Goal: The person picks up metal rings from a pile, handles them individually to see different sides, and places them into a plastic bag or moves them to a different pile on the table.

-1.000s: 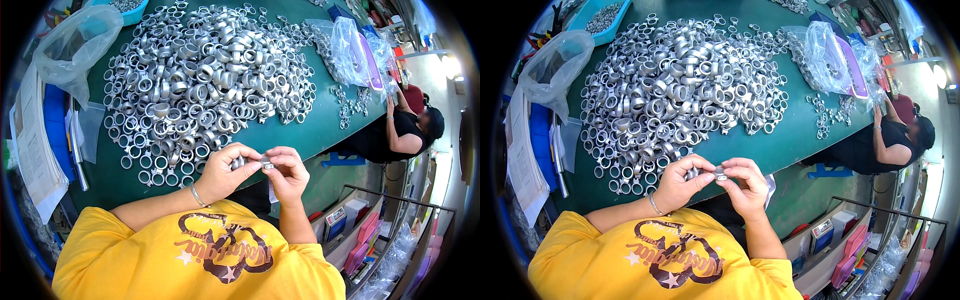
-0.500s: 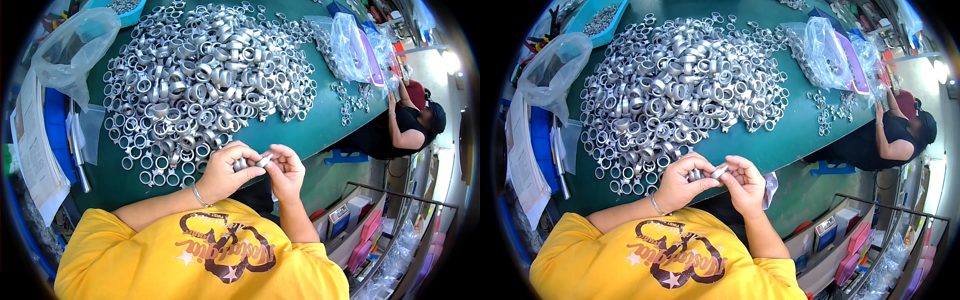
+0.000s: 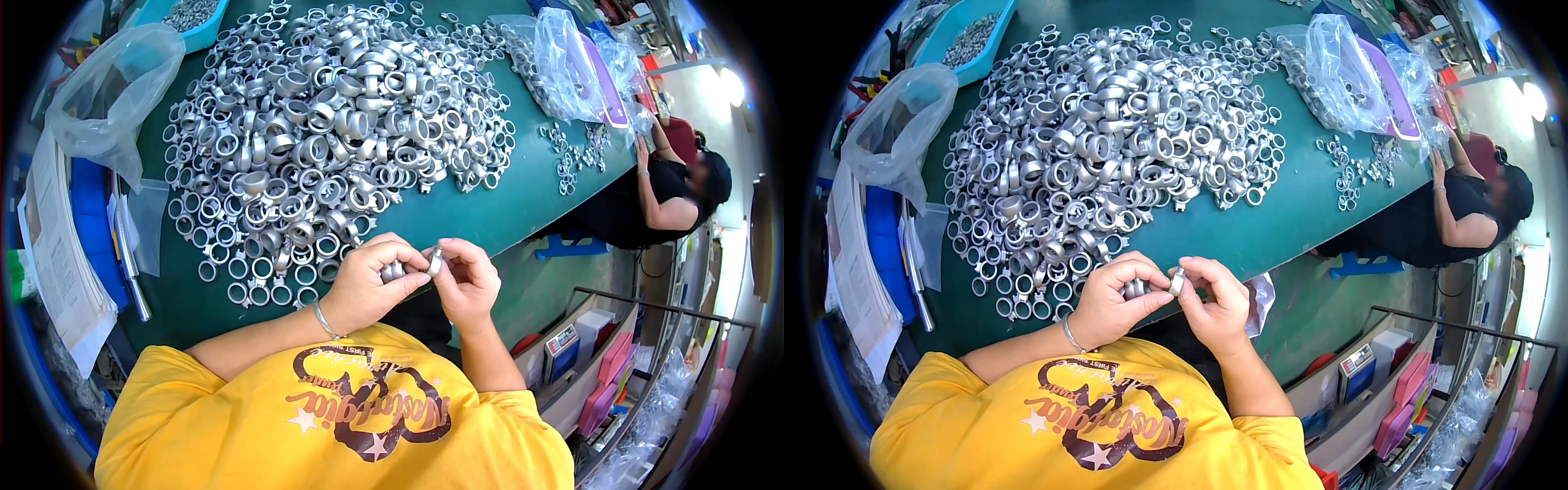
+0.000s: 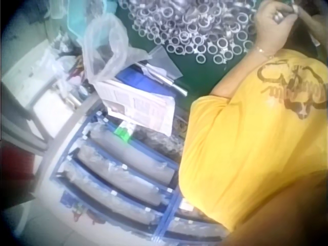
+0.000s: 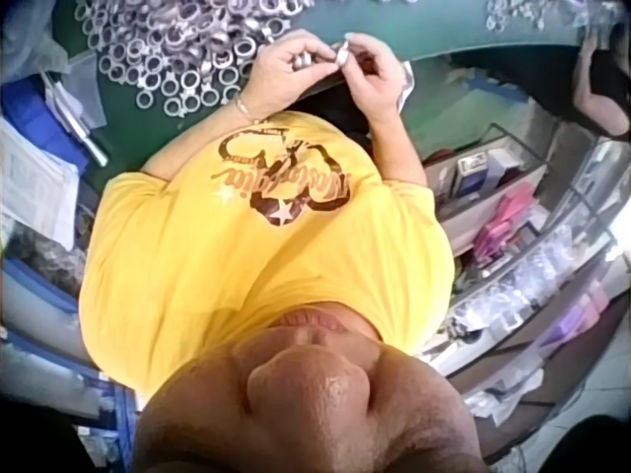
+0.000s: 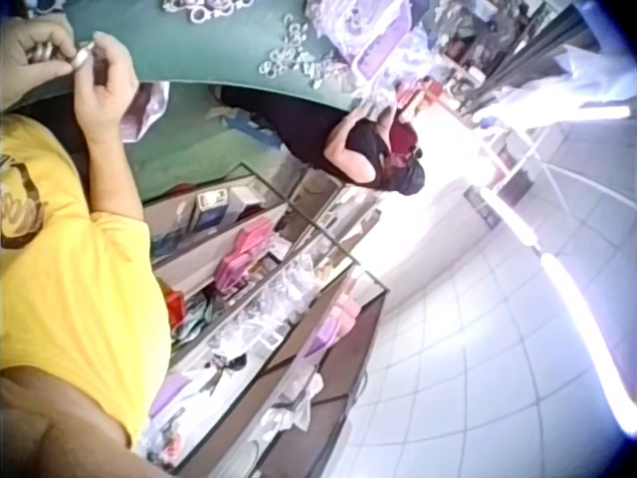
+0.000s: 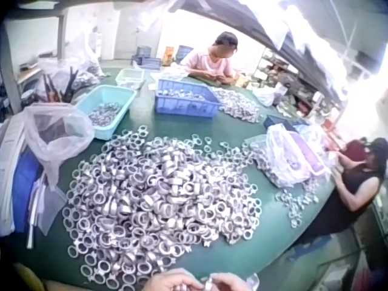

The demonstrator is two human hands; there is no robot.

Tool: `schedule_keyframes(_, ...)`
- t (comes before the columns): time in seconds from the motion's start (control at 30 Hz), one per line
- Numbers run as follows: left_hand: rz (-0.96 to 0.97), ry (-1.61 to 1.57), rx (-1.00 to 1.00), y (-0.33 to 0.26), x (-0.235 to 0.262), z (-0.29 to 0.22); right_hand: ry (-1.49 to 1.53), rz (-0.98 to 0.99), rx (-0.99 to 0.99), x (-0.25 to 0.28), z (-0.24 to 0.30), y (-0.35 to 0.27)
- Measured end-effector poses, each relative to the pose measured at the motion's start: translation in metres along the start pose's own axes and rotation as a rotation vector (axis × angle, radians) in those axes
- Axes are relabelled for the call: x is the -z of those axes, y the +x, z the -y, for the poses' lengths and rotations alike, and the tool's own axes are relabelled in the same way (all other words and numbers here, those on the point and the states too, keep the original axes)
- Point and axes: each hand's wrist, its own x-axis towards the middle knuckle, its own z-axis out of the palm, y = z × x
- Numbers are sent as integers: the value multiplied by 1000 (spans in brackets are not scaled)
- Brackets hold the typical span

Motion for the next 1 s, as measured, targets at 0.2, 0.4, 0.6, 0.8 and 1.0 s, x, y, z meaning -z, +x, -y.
schedule_keyframes(0.2, 1, 15, -14, -1, -1, 1, -195, 44, 171, 2, 2, 6)
schedule_keyframes(0.4, -13, 1, 17, -1, 0, -3, 200, -66, -235, -4, 10, 0)
schedule_keyframes(0.6, -55, 11, 3, -2, 2, 0, 764, -86, -826, 1, 15, 6)
schedule_keyframes(0.8, -85, -70, -27, -3, -3, 3, 887, -47, -891, 9, 15, 3)
schedule_keyframes(1.0, -185, -212, -41, -6, 0, 8, 906, 6, -759, 6, 13, -4)
